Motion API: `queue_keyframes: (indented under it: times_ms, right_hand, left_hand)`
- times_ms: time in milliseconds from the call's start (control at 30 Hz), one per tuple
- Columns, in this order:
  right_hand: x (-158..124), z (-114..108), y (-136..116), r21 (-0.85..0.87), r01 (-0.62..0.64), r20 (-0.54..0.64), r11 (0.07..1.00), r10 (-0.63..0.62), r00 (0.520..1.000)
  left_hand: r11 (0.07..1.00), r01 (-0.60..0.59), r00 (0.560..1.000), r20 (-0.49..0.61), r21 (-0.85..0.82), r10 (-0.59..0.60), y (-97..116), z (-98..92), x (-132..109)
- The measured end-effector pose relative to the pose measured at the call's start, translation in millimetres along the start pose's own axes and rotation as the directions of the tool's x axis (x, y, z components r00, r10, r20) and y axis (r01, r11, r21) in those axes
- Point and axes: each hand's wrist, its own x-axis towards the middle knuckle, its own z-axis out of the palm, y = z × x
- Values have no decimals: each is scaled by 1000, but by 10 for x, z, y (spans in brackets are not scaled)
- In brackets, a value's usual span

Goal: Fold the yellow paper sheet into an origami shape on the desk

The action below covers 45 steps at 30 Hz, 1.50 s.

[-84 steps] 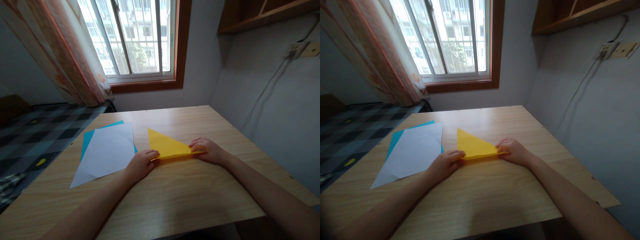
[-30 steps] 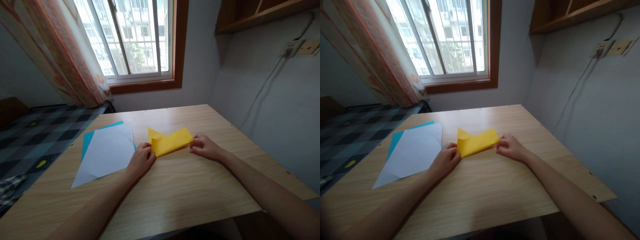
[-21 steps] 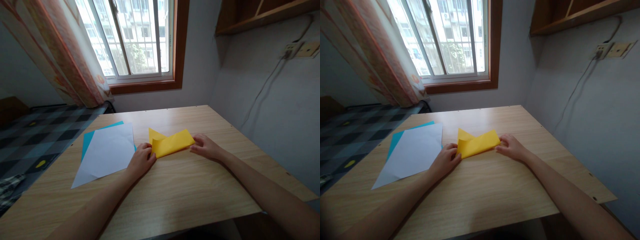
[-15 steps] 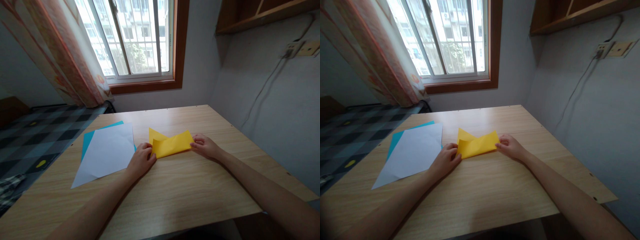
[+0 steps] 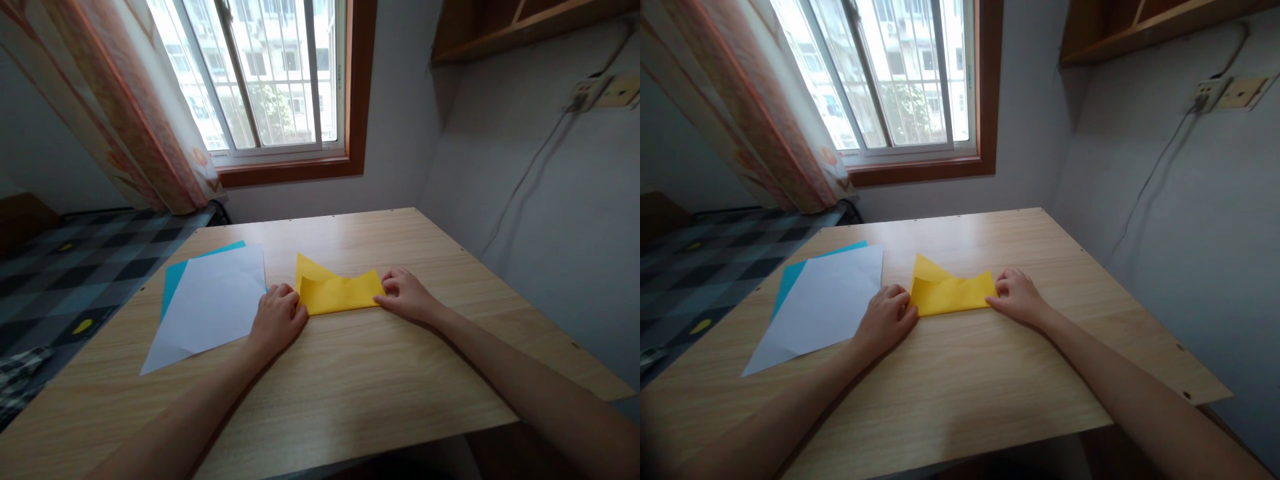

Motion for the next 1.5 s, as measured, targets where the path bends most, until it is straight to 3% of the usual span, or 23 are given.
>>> queue_keyframes:
  times_ms: [167,233,333,400,467,500,567,700,1000,1333,1500]
  right_hand:
    - [-39,-1,-55,-38,-41,26,998,42,999]
    - [-56,-9,-83,-49,-43,30,998,44,999]
    - [-74,-20,-123,-71,-36,16,997,37,999]
    - [-79,-24,-145,-85,-24,7,996,25,1000]
    - [-82,-27,-161,-98,-2,9,995,3,1000]
    - [-82,-28,-168,-103,11,12,995,-10,1000]
    - [-82,-31,-179,-110,31,17,993,-29,999]
    - [-81,-44,-191,-97,36,21,995,-34,999]
    - [-99,-84,-152,-37,26,42,999,-24,999]
    - [-136,-76,-226,-85,65,55,994,-60,997]
    - [-144,-88,-231,-114,70,55,991,-64,996]
  left_hand:
    - [996,47,998,31,81,-50,29,-1,-21]
    - [995,50,998,-36,92,-47,34,12,-43]
    - [991,-101,983,-144,90,113,50,11,-77]
    - [939,-341,937,-60,54,343,73,-10,-95]
    - [839,-542,833,107,-47,543,104,-34,-106]
    - [805,-584,786,176,-103,592,120,-44,-110]
    - [797,-577,755,258,-175,603,147,-52,-116]
    - [842,-499,793,285,-204,539,180,-49,-119]
    - [874,-457,816,314,-163,485,165,-12,-139]
    - [852,-511,805,285,-112,520,181,-3,-131]
    - [860,-506,828,243,-68,506,272,-6,-80]
